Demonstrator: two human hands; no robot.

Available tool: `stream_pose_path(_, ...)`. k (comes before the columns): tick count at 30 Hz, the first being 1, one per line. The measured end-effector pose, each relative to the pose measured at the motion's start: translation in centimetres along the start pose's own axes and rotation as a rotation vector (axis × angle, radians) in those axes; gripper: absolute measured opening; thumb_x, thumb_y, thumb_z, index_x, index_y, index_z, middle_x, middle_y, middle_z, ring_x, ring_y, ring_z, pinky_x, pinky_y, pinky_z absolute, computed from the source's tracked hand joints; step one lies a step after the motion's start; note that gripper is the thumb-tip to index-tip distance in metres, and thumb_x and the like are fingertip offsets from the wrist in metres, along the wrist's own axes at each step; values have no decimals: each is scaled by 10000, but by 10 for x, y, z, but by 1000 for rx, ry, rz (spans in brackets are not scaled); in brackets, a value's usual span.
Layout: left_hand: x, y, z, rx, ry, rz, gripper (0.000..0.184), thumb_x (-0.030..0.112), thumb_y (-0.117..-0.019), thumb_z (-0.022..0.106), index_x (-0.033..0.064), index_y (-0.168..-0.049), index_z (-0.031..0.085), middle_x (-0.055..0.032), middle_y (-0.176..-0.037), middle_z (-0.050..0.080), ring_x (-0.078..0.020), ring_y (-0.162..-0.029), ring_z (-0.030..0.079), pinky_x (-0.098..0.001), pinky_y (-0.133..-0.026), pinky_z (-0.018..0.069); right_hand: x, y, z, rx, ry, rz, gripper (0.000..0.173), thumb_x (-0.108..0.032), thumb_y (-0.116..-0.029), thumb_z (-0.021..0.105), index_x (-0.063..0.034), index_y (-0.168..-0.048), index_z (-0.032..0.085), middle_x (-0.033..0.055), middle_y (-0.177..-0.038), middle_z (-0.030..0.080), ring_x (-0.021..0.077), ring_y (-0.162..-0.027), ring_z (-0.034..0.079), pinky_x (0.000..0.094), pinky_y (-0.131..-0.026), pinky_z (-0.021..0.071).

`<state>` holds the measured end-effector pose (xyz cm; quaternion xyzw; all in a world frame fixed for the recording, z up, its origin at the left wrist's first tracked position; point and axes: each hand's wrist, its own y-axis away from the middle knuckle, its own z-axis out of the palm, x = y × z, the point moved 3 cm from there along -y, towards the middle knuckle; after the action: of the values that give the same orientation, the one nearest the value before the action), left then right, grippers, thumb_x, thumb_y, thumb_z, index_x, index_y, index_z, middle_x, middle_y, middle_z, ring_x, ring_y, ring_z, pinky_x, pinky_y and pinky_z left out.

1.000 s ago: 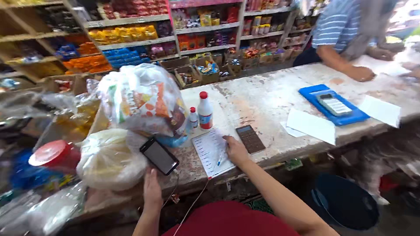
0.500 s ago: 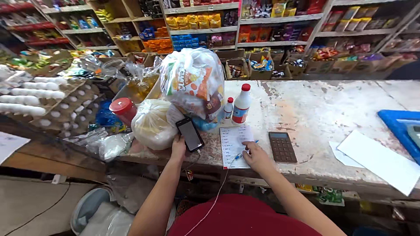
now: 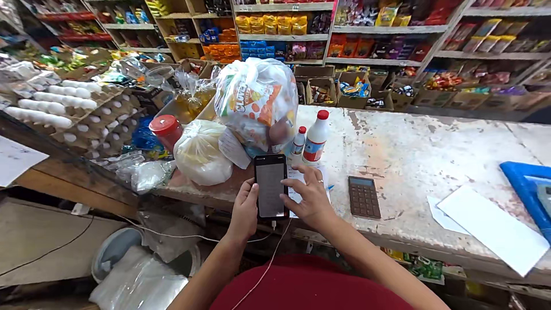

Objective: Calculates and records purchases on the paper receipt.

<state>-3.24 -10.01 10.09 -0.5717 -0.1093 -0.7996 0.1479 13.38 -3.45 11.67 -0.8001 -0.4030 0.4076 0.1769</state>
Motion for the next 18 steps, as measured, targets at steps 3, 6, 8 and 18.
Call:
stream_pose_path(3,2,7,5,-8,-2,65,293,132,-1122,311,-17,-1319,468,-104,-1063,688,-152,-942,722,-351,-860,621,-3,-3,1,-71,56,22,431,-361,-855,785,-170,-1238,734,199,-1517,483,465,-1413,397,661,-1054,403)
stream_pose_path(6,3,9,3,13,-2,74,300,140,-1124,306,-12,-1327,466,-111,-1079,685,-161,-952,723,-356,-863,622,-6,-1,2,-169,60,72,607,-416,-829,806,-181,-1368,657,195,-1598,388,461,-1468,329,658,-1081,378)
stream_pose_path(8,5,10,2,20,-6,67,311,144,-1125,305,-10,-1342,466,-111,-1087,686,-161,-958,722,-357,-863,622,-8,2,4,-181,59,71,659,-423,-811,820,-183,-1395,633,206,-1601,374,461,-1468,326,658,-1074,383)
stream_pose_path(18,13,7,3,68,24,40,309,147,-1126,296,1,-1330,476,-92,-1038,697,-148,-908,730,-345,-823,631,-15,-5,-1,-120,-64,86,595,-421,-860,772,-148,-1373,643,224,-1576,390,461,-1433,377,638,-1050,433)
